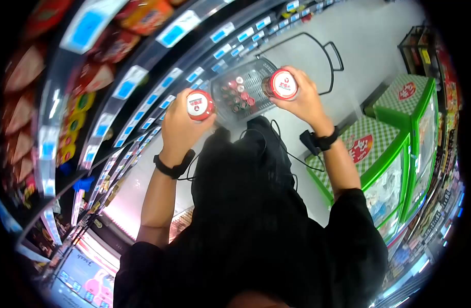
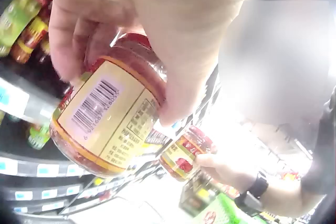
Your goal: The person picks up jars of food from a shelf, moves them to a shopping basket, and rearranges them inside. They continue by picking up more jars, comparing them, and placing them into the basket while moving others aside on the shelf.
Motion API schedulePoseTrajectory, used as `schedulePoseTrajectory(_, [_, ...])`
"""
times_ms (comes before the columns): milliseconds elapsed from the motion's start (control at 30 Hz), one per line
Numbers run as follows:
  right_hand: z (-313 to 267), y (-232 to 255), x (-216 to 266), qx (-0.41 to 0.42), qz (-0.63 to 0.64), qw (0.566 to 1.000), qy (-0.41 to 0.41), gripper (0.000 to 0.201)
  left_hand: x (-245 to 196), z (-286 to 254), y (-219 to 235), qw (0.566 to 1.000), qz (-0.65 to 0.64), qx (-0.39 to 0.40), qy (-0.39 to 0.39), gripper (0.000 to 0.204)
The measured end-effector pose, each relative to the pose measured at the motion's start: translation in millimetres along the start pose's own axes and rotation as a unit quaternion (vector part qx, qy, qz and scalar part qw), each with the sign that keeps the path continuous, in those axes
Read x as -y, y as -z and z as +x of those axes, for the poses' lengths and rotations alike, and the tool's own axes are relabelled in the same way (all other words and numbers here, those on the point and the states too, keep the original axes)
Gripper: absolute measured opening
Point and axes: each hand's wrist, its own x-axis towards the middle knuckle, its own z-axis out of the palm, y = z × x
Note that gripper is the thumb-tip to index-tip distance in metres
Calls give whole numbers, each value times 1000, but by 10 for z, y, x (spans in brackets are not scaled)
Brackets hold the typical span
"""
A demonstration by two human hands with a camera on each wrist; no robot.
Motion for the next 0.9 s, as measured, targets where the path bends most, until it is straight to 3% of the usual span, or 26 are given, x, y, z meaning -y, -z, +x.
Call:
schedulePoseTrajectory(100, [-603, -713, -1098, -56, -69, 992, -89, 66, 340, 147, -927, 995, 40, 50, 80, 66])
schedulePoseTrajectory(233, [-1265, -1524, -2088, -22, -61, 971, -228, 71, 761, 299, -2088, 972, 106, 160, 137, 70])
schedulePoseTrajectory(400, [-1602, -2464, -3123, 62, -50, 947, -312, 66, 1574, 487, -3691, 933, 125, 324, 94, 64])
schedulePoseTrajectory(567, [-1604, -3524, -4244, 190, -69, 891, -408, 59, 2249, 730, -5231, 943, 125, 296, 93, 54])
schedulePoseTrajectory(600, [-1555, -3684, -4424, 226, -91, 871, -427, 60, 2396, 752, -5484, 944, 123, 289, 100, 52])
schedulePoseTrajectory(633, [-1469, -3829, -4598, 263, -114, 850, -442, 61, 2628, 730, -5753, 955, 98, 276, 53, 55])
schedulePoseTrajectory(700, [-1338, -4133, -4937, 317, -124, 793, -505, 66, 2880, 777, -6183, 944, 100, 306, 75, 56])
schedulePoseTrajectory(767, [-1370, -4564, -5406, 383, -110, 752, -525, 65, 3191, 793, -6622, 936, 127, 325, 49, 51])
schedulePoseTrajectory(833, [-1302, -4781, -5547, 385, -130, 754, -516, 63, 3500, 764, -7027, 920, 159, 357, 30, 48])
schedulePoseTrajectory(900, [-1406, -4983, -5682, 395, -144, 755, -504, 60, 3728, 656, -7319, 925, 171, 339, -9, 39])
